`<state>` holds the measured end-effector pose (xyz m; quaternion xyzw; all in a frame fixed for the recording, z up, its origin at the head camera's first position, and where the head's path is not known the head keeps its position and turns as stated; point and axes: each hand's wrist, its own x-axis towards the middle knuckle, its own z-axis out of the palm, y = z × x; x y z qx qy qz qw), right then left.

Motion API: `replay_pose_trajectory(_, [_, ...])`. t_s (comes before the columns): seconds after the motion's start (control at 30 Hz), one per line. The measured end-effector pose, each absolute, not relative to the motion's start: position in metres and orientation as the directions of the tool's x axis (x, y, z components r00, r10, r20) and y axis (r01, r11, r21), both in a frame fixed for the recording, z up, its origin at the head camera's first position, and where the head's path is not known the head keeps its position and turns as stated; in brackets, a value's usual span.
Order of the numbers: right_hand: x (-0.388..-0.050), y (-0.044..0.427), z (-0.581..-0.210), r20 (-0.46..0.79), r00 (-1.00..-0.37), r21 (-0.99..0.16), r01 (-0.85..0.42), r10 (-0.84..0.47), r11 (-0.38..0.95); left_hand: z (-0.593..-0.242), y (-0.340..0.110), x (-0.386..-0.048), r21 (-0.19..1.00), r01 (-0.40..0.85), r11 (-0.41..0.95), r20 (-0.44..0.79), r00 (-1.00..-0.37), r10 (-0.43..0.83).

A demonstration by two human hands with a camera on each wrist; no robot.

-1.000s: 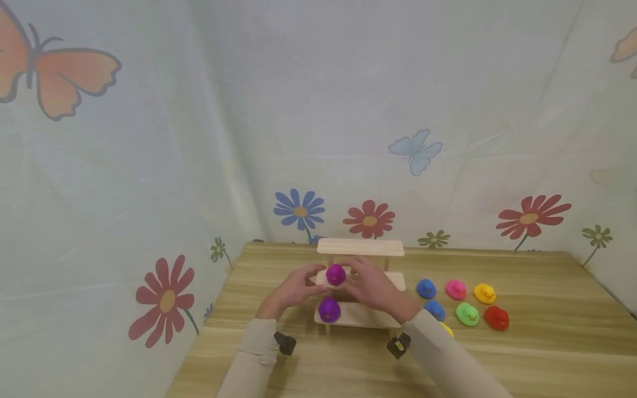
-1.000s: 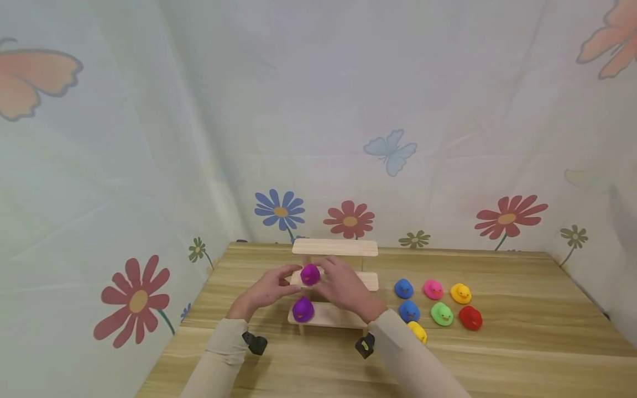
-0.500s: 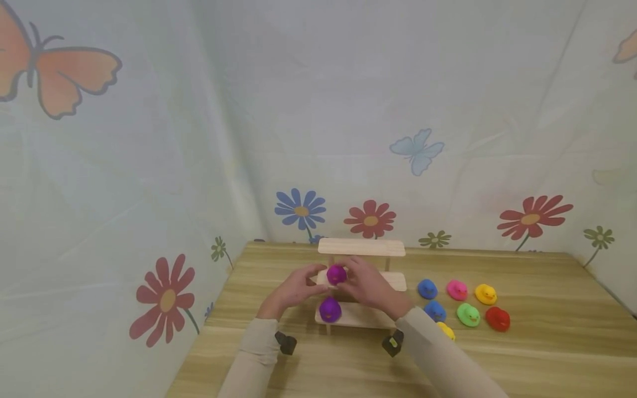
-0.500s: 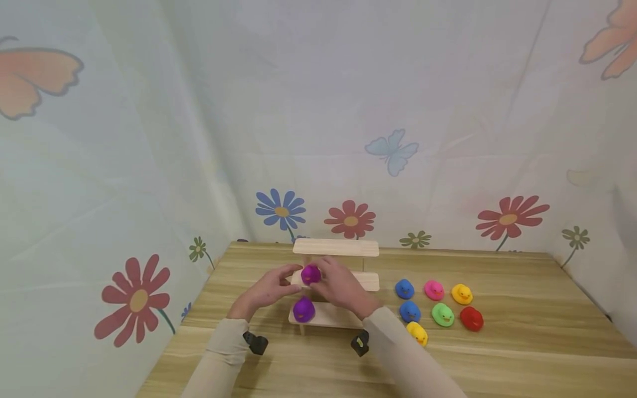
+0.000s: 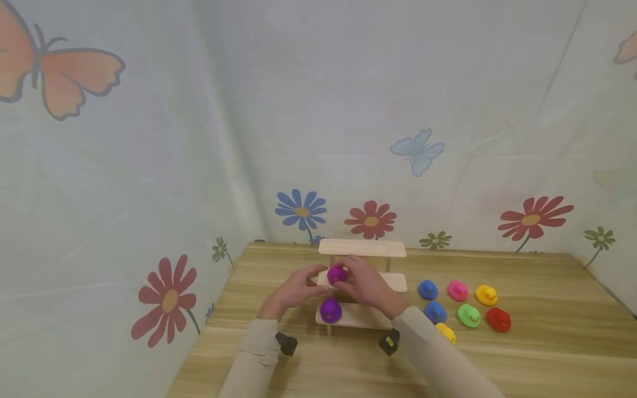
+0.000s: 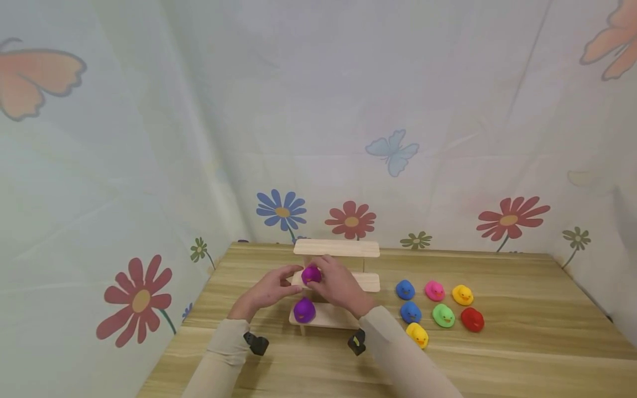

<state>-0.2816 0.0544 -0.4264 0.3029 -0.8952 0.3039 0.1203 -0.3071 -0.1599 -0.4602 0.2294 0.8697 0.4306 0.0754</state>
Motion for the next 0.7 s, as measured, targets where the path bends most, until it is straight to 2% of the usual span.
replay_pose_trajectory(0.7, [-0.2795, 0.0623, -0.4324, 0.399, -0.793, -0.432, -0.606, -0.461, 0.668, -0.4598, -0.1588, -0.3065, 0.799, 0.347, 0.490, 0.086, -0.874, 0.479])
